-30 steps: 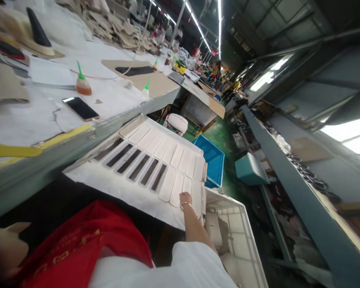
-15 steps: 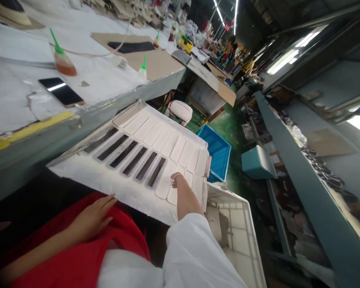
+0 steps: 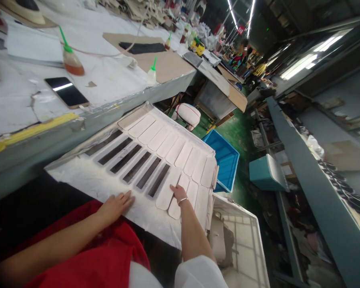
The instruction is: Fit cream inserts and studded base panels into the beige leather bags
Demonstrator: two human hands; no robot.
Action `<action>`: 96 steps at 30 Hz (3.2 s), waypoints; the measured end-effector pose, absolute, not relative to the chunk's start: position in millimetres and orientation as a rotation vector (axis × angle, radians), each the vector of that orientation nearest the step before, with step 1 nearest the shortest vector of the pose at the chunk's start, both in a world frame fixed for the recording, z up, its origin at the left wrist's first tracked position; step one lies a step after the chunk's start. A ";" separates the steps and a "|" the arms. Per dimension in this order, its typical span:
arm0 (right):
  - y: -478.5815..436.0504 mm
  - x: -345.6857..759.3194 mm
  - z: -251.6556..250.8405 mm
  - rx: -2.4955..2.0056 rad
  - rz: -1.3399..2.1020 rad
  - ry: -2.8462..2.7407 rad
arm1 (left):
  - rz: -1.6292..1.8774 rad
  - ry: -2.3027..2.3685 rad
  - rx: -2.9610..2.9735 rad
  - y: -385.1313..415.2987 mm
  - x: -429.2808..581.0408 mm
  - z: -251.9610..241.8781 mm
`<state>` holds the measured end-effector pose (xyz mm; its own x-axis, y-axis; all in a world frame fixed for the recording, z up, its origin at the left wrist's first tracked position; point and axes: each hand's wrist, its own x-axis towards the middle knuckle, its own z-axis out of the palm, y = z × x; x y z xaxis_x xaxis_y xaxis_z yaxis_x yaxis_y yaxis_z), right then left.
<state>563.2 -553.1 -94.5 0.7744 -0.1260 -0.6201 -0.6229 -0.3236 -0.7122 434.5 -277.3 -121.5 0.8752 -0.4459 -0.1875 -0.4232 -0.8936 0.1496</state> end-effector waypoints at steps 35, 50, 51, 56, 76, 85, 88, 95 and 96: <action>-126.5 339.9 148.4 -1.545 0.306 -1.743 | 0.979 0.808 1.579 -53.9 130.9 148.8; -88.8 323.1 108.3 -1.776 -0.129 -2.376 | 0.803 1.194 1.831 -2.1 38.2 72.0; -88.8 320.1 106.8 -1.779 -0.149 -2.400 | 0.826 1.229 1.828 -2.3 33.7 69.4; -78.2 288.8 97.8 -1.668 -0.207 -2.515 | 1.046 1.249 1.403 -14.7 24.3 50.3; -72.9 279.8 78.1 -1.395 -0.211 -2.954 | 0.709 1.516 1.857 -21.5 48.3 21.8; -60.6 269.8 78.8 -1.585 0.276 -2.818 | 0.384 0.906 2.497 -43.0 86.6 54.8; -50.3 298.8 95.8 -1.801 0.884 -2.371 | 0.193 0.812 2.601 -46.0 89.8 49.1; -69.8 382.9 100.1 -2.002 2.019 -1.196 | 0.084 0.519 2.906 -33.8 91.8 43.5; -76.1 387.0 94.2 -1.972 2.073 -1.173 | 0.049 0.449 2.944 -32.8 95.3 46.5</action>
